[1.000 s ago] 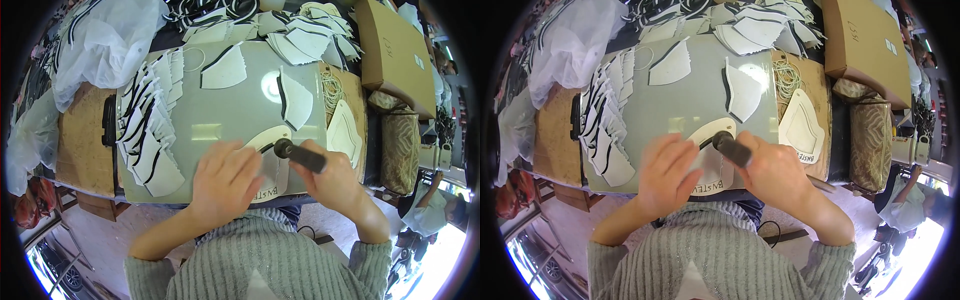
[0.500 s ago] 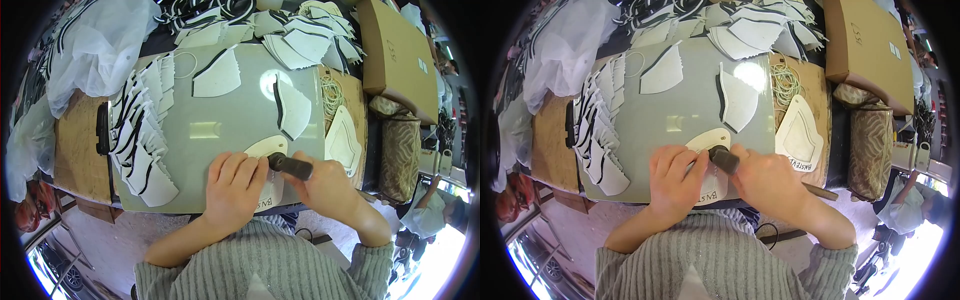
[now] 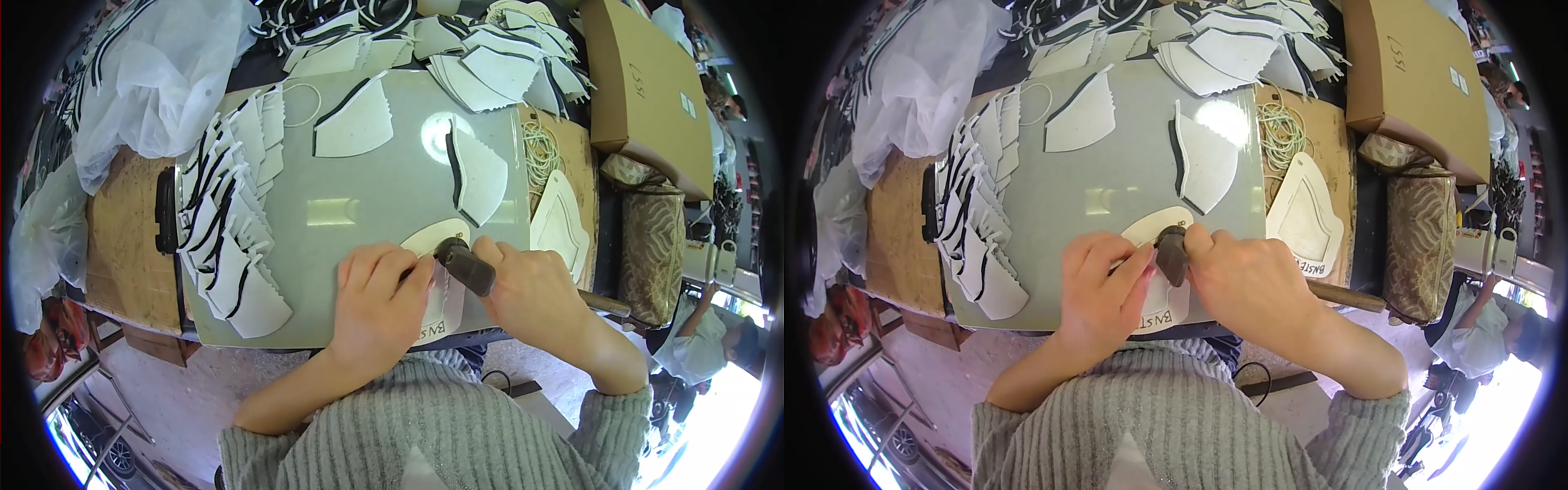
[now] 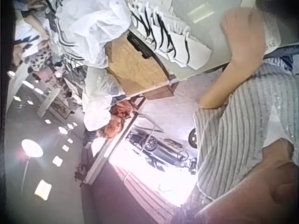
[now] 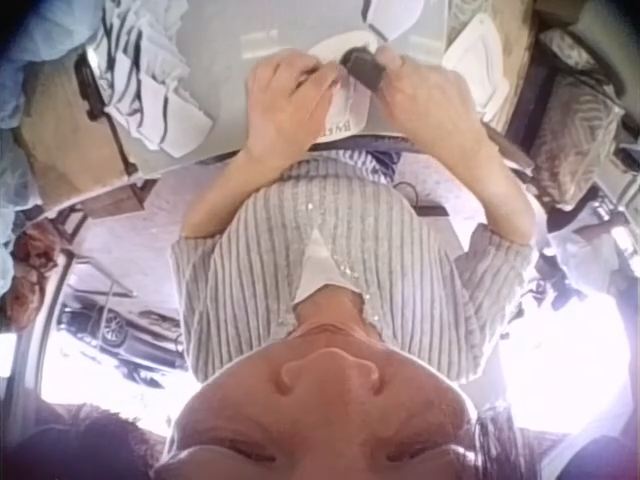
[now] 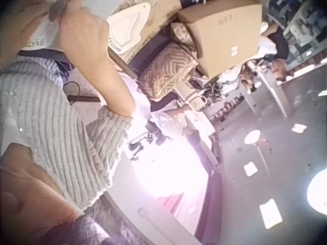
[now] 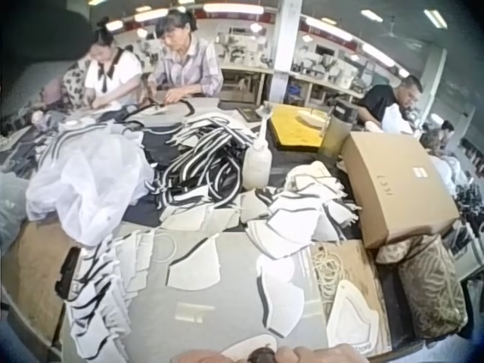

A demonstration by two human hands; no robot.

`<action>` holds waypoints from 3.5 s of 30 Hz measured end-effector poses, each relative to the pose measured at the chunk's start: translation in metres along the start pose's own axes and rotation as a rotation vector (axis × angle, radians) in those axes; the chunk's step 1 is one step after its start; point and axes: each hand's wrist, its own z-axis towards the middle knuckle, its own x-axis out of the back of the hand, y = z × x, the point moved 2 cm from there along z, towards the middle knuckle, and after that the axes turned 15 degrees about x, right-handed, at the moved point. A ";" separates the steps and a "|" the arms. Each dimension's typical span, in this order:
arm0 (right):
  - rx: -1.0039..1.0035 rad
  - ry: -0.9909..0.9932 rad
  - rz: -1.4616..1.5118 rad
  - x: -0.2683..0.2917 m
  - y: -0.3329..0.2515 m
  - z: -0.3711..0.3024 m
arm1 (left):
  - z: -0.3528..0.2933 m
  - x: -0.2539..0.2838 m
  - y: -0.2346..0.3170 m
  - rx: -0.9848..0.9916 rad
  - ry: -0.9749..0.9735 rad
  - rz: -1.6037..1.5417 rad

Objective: Hammering shoe upper components on a workbench to flatten or assemble them.

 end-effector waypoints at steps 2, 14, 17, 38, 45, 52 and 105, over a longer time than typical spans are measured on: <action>-0.001 -0.004 0.021 0.000 0.003 0.002 | -0.003 0.000 -0.003 -0.068 0.019 0.061; 0.087 0.173 0.129 0.006 0.006 -0.003 | -0.006 -0.001 0.000 -0.148 -0.005 0.160; 0.025 0.033 0.090 0.000 0.005 0.000 | -0.007 0.001 0.000 -0.150 -0.043 0.166; 0.082 0.242 0.180 0.012 0.001 -0.002 | -0.008 0.006 -0.001 -0.200 0.012 0.260; 0.040 -0.012 0.158 0.006 0.001 0.000 | -0.010 0.006 0.000 -0.198 0.036 0.260; 0.029 0.013 0.189 0.008 -0.002 0.005 | -0.011 0.004 -0.004 -0.193 0.024 0.260; 0.000 0.452 0.442 0.024 -0.010 0.002 | -0.018 0.013 -0.015 -0.208 0.019 0.257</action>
